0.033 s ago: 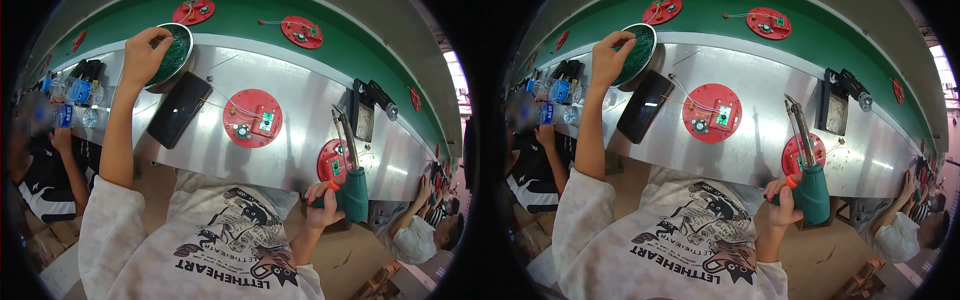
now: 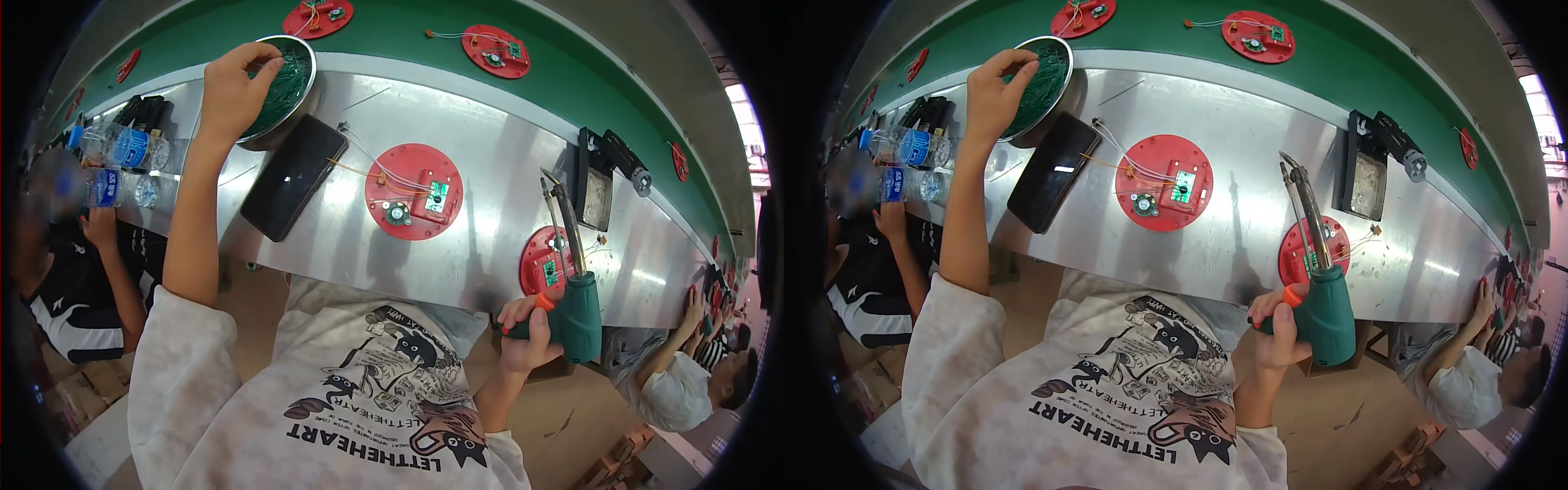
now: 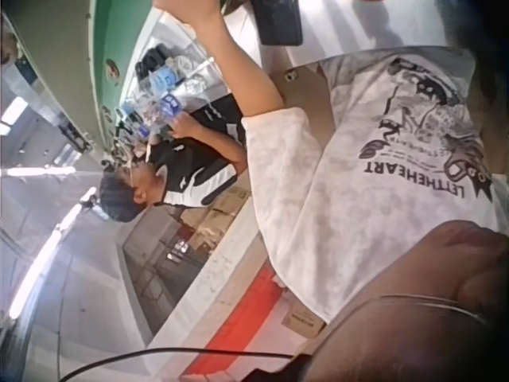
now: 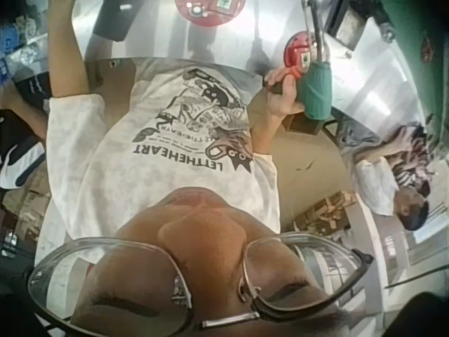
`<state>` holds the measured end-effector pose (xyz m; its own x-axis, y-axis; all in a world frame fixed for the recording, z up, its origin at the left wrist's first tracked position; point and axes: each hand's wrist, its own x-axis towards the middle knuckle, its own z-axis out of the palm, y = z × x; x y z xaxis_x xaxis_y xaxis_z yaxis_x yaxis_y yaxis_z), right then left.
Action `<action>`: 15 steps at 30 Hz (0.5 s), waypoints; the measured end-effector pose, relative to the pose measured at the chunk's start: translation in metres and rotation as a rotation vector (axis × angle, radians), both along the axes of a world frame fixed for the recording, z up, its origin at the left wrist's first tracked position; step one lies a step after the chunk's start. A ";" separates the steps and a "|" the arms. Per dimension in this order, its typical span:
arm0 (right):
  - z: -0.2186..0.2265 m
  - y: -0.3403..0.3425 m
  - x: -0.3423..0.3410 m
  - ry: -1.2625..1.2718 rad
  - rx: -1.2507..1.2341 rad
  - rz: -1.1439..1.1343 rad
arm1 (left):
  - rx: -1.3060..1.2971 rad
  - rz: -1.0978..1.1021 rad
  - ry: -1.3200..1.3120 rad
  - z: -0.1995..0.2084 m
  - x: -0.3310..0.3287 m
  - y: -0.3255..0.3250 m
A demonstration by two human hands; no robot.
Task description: Soldering components onto printed circuit boards on an assembly line.
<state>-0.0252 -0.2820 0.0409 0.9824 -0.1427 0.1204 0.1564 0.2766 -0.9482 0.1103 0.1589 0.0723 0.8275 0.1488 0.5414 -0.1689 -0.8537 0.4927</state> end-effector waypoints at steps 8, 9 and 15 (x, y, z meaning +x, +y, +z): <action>0.000 0.006 -0.006 -0.018 -0.103 0.065 | -0.020 -0.182 -0.018 0.013 -0.025 -0.070; 0.000 0.006 -0.009 -0.013 -0.105 0.064 | -0.016 -0.256 -0.032 0.015 -0.035 -0.088; -0.008 0.000 -0.019 -0.003 -0.387 0.267 | -0.082 -0.569 0.079 -0.024 -0.065 -0.150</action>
